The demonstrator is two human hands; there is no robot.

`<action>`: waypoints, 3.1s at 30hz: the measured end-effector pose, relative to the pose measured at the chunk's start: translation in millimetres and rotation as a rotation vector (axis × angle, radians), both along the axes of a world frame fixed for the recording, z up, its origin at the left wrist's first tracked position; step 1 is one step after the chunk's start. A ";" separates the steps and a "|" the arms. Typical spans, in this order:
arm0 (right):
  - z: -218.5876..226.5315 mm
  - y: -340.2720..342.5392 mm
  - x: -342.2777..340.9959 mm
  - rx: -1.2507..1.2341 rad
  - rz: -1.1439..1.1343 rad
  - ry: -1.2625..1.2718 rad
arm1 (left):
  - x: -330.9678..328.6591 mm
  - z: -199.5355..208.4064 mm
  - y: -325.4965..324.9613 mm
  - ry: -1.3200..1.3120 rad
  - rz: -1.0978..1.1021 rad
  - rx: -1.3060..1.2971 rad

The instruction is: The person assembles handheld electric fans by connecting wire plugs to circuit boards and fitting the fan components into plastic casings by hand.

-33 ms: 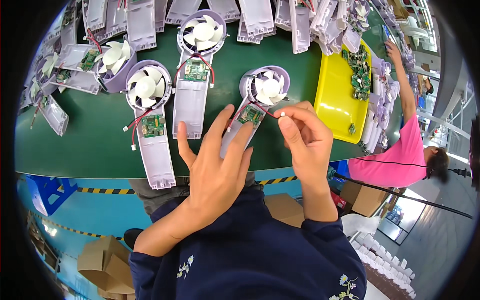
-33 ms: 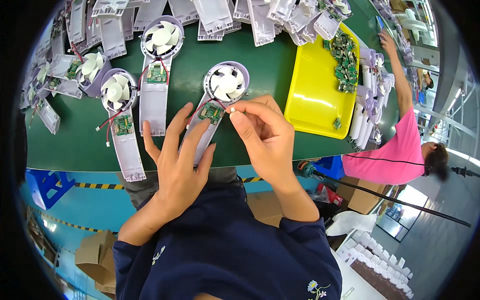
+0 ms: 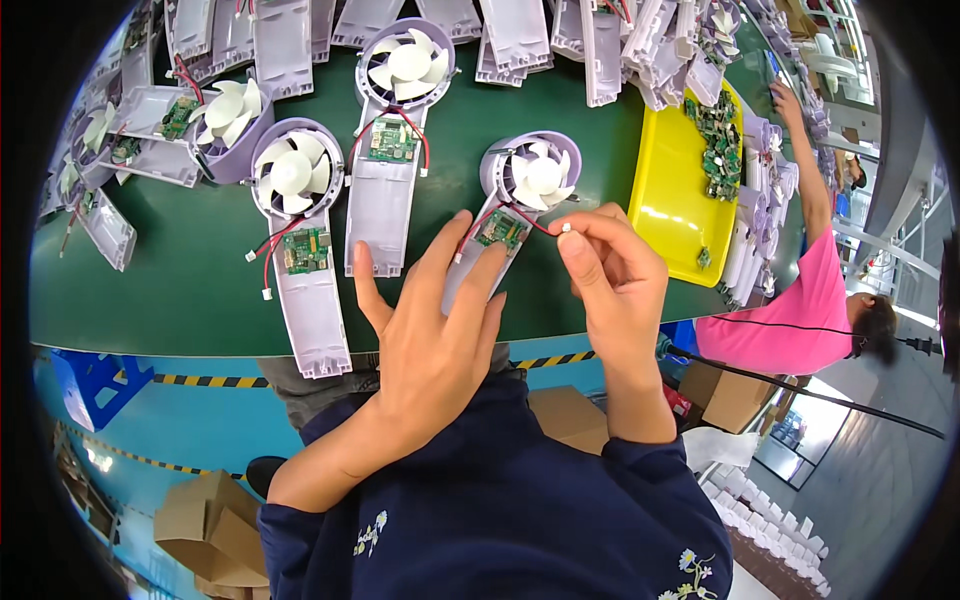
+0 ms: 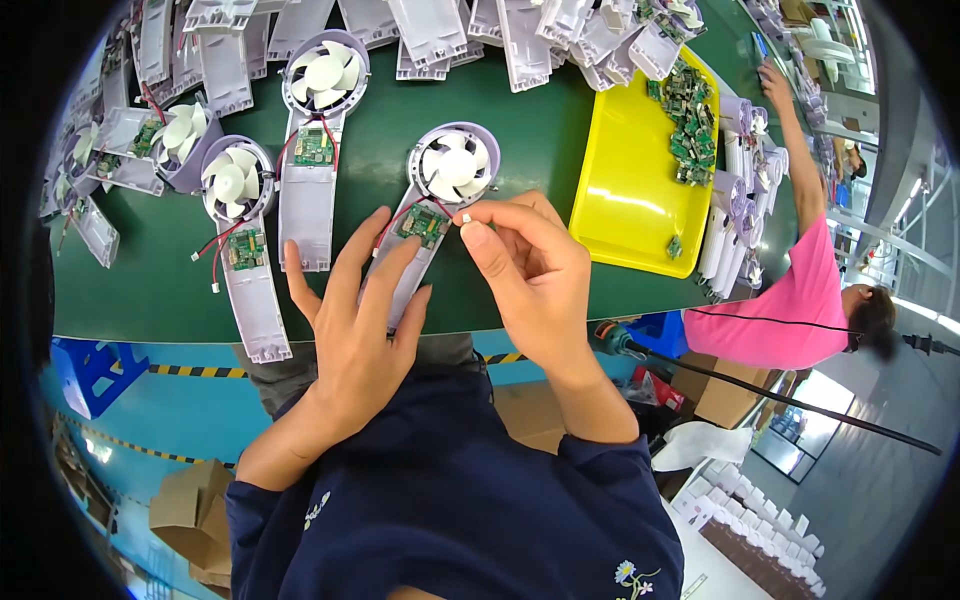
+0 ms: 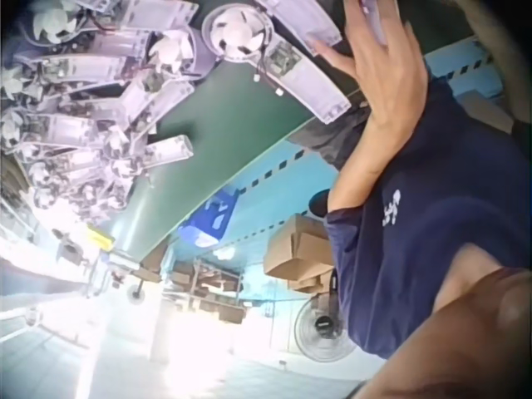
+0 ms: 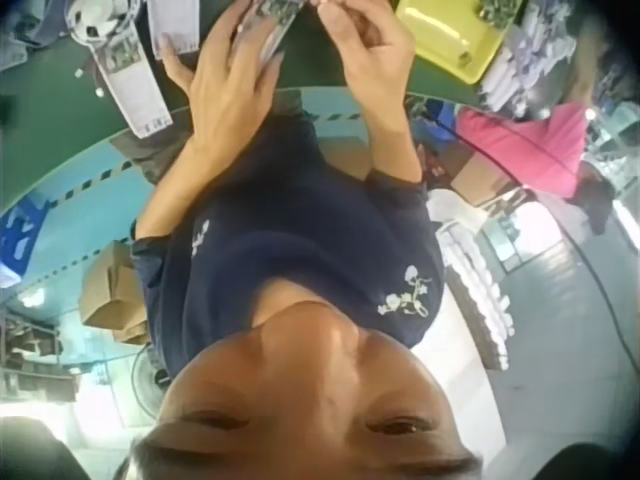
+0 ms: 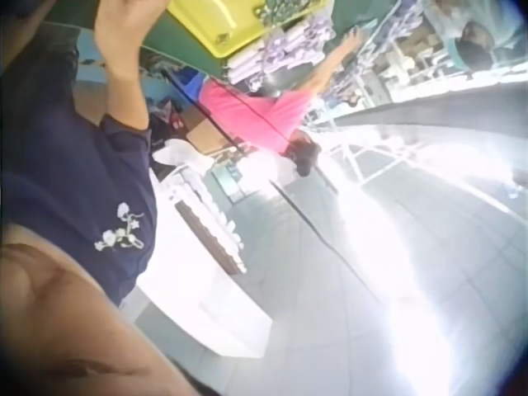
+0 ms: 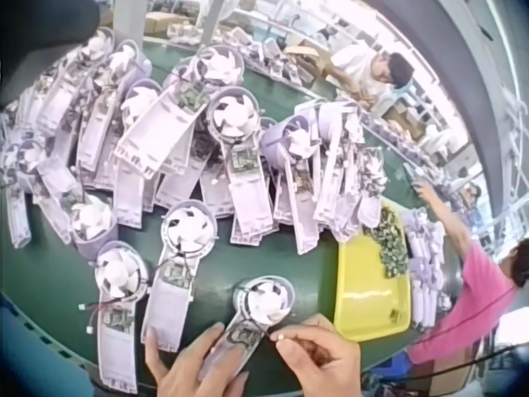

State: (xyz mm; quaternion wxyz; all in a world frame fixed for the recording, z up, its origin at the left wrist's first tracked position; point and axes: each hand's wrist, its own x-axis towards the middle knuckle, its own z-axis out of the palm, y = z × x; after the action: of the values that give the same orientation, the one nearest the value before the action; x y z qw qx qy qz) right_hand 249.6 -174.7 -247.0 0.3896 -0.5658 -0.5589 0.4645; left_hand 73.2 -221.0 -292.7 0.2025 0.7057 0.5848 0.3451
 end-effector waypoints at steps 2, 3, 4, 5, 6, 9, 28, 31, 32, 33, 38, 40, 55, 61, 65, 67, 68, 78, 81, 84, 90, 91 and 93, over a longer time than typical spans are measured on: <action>5.6 1.4 0.7 -0.118 0.015 0.064 | 0.1 1.0 -0.5 -0.008 0.009 -0.005; 7.5 2.6 1.6 -0.123 0.020 0.063 | -0.2 1.3 -1.2 -0.012 0.016 -0.006; 8.7 4.9 2.6 -0.102 0.056 0.052 | -0.8 0.8 -1.8 -0.012 0.021 -0.011; 9.1 7.0 2.0 -0.080 0.088 0.038 | -1.6 -0.5 -1.8 -0.013 0.011 -0.012; 8.1 8.7 -2.4 -0.075 0.063 0.062 | -2.4 -1.7 -2.3 -0.013 0.002 -0.013; 4.4 7.8 2.9 -0.159 0.156 0.015 | -4.0 -3.5 -4.9 -0.023 -0.009 -0.020; 33.2 -1.9 -21.6 -0.037 0.213 -0.557 | -5.2 5.6 -17.1 -0.028 0.016 -0.104; 36.2 4.3 -20.6 -0.109 0.224 -0.570 | -6.1 -1.9 -14.2 -0.042 0.005 -0.058; 32.8 4.5 -20.1 -0.096 0.234 -0.518 | -5.7 -3.4 -13.4 -0.058 0.003 -0.041; 33.1 5.7 -21.1 -0.098 0.232 -0.521 | -5.1 -4.2 -13.6 -0.062 0.001 -0.041; 38.6 15.2 -27.9 -0.010 0.404 -0.699 | -1.5 -9.4 -14.8 -0.031 0.006 0.022; 39.1 17.3 -30.6 0.010 0.416 -0.758 | -2.1 -12.9 -15.2 -0.042 0.003 0.024; 55.5 35.5 -50.3 -0.468 0.335 -0.850 | -12.8 -12.1 -16.9 -0.063 -0.097 0.021; 55.0 35.2 -50.4 -0.537 0.290 -0.910 | -12.5 -10.4 -19.5 -0.041 -0.091 0.024; 54.4 35.8 -52.7 -0.491 0.252 -0.892 | -12.4 -11.8 -19.2 -0.046 -0.092 0.036; 56.4 35.7 -55.7 -0.524 0.229 -0.890 | -13.1 -12.1 -19.7 -0.046 -0.093 0.039; 56.5 35.7 -56.8 -0.525 0.232 -0.893 | -13.2 -12.4 -19.5 -0.040 -0.099 0.046; 59.9 38.2 -66.1 -0.614 0.176 -0.840 | -15.6 -11.0 -18.6 -0.038 -0.097 0.043; 58.2 35.1 -66.6 -0.573 0.186 -0.878 | -17.6 -6.3 -18.9 -0.075 -0.129 -0.012; 54.8 31.8 -66.4 -0.500 0.215 -0.947 | -17.5 -7.5 -20.2 -0.082 -0.136 -0.009; 52.8 29.8 -72.7 -0.427 0.236 -1.023 | -16.7 -5.6 -20.7 -0.072 -0.138 -0.032; 52.9 29.8 -73.1 -0.413 0.251 -1.023 | -16.4 -5.3 -20.9 -0.074 -0.135 -0.036; 53.9 27.9 -74.4 -0.421 0.254 -1.022 | -15.2 -5.5 -20.8 -0.084 -0.124 -0.034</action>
State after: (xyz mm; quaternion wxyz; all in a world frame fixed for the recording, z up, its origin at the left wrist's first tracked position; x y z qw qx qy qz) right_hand 175.2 -146.9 -193.1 -0.1109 -0.7125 -0.6354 0.2762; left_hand 58.0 -241.8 -298.2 0.2598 0.7220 0.5367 0.3511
